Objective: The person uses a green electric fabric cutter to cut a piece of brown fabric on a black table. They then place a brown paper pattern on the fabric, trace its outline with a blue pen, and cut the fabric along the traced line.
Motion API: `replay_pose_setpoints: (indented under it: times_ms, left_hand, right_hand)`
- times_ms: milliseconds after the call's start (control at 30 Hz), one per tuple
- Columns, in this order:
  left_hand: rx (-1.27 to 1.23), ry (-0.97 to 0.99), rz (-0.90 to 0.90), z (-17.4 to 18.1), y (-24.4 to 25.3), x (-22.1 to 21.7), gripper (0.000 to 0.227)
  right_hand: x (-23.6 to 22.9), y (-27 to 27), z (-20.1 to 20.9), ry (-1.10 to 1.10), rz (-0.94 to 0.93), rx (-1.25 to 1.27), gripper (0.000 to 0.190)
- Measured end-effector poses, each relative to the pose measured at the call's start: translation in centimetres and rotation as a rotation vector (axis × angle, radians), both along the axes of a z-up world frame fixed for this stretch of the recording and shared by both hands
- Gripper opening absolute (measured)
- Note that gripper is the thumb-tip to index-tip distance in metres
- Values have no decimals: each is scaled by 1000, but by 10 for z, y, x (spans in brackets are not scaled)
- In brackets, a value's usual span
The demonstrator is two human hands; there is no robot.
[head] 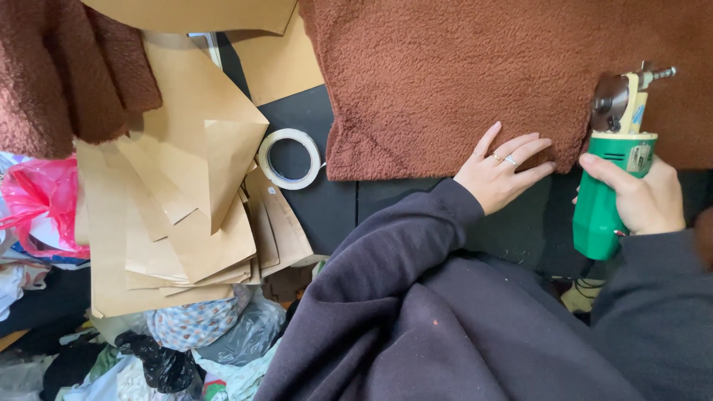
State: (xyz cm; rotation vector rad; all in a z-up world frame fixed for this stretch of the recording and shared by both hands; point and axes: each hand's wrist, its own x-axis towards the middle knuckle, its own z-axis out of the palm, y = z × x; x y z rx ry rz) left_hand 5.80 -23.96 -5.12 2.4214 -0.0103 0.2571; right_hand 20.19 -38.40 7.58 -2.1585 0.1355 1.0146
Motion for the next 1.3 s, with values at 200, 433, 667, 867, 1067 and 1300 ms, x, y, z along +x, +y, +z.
replay_pose_setpoints:
  times_ms: [200, 433, 667, 867, 1067, 1300]
  left_hand:
    - [28, 24, -8, 4, 1, 1, 39]
    - [47, 24, -12, 6, 4, 2, 42]
    - [38, 41, -12, 5, 1, 1, 41]
    - [29, 53, -15, 10, 4, 2, 41]
    - [42, 58, -26, 9, 4, 2, 40]
    - [56, 70, -28, 10, 4, 2, 41]
  right_hand:
    - [16, 10, -3, -41, 43, -20, 26]
    - [33, 20, -6, -48, 60, 10, 25]
    - [50, 34, -7, -61, 57, 77, 26]
    - [65, 42, -12, -121, 109, 11, 23]
    - [71, 59, -5, -64, 23, 68, 20]
    - [82, 64, -11, -56, 12, 54, 19]
